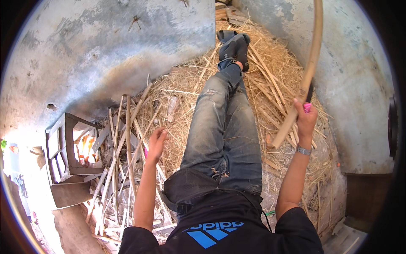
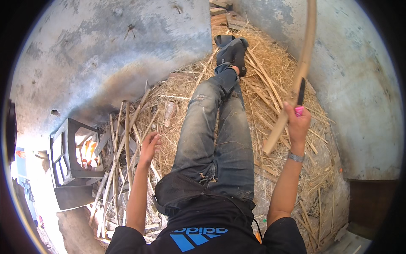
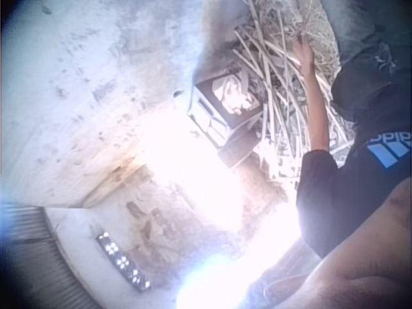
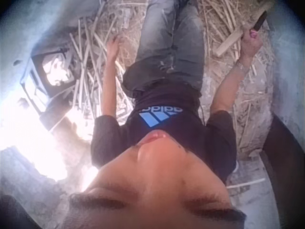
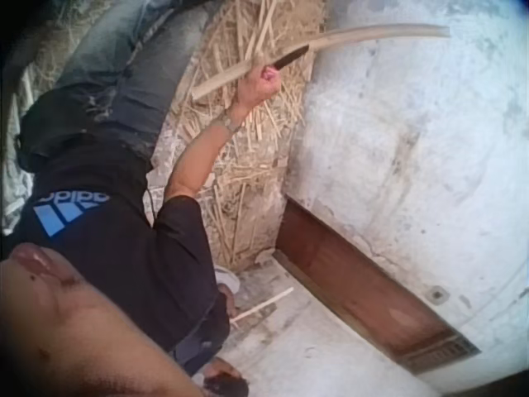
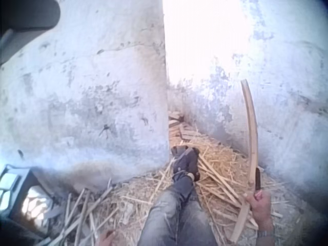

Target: The person shaves a bamboo strip using a knife, holding the bamboo across their lap and moving the blade along the surface to smooth it.

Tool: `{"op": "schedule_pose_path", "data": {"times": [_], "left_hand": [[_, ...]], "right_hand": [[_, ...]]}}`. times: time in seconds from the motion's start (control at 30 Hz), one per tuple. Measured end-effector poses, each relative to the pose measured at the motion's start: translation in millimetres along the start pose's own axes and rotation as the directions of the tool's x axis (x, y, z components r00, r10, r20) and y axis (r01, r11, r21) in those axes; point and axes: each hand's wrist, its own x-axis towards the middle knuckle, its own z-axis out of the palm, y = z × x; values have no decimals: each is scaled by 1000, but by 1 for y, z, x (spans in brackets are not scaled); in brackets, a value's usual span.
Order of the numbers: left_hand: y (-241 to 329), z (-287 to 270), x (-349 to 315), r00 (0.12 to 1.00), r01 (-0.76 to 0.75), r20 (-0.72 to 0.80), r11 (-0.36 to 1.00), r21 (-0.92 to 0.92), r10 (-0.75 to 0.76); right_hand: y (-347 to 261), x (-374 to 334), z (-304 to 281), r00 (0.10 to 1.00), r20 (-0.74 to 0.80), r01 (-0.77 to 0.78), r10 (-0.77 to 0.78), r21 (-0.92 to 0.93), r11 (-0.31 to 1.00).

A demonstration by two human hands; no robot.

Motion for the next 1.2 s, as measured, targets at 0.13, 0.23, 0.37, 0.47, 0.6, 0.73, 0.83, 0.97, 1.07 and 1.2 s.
{"op": "schedule_pose_path", "data": {"times": [0.13, 0.23, 0.37, 0.47, 0.6, 0.73, 0.83, 0.97, 1.07, 1.2], "left_hand": [[-94, -49, -5, 974, 162, -167, 986, 36, -154], [-144, -58, -27, 931, 291, -236, 957, 13, -280], [-219, -51, -68, 906, 345, -324, 920, 188, -274], [-246, -22, -109, 944, 273, -290, 868, 415, -158], [-227, 19, -152, 950, 312, 28, 946, -92, -311], [-221, 27, -166, 929, 335, 136, 938, 84, -344], [-233, 29, -162, 933, 320, 85, 915, 246, -349], [-240, 38, -149, 933, 315, 45, 872, 375, -356], [-237, 55, -127, 938, 284, 60, 856, 432, -341], [-246, 50, -127, 935, 311, 3, 826, 470, -354]], "right_hand": [[43, 9, -46, 974, -129, -193, 189, -21, 981], [92, 4, -82, 924, -238, -319, 299, -51, 946], [154, -35, -95, 891, -380, -337, 248, -189, 922], [135, -86, -59, 861, -224, -441, 457, 120, 889], [100, -113, -34, 817, -39, -444, 575, 594, 671], [10, -98, -3, 905, 286, -388, 315, 860, 331], [-60, -91, 19, 855, 485, -473, -184, 875, 104], [-153, -85, 58, 523, 457, -774, -719, 608, -177], [-211, -82, 80, 355, 468, -903, -809, 396, -167], [-243, -94, 114, 286, 414, -958, -864, 132, -254]]}}
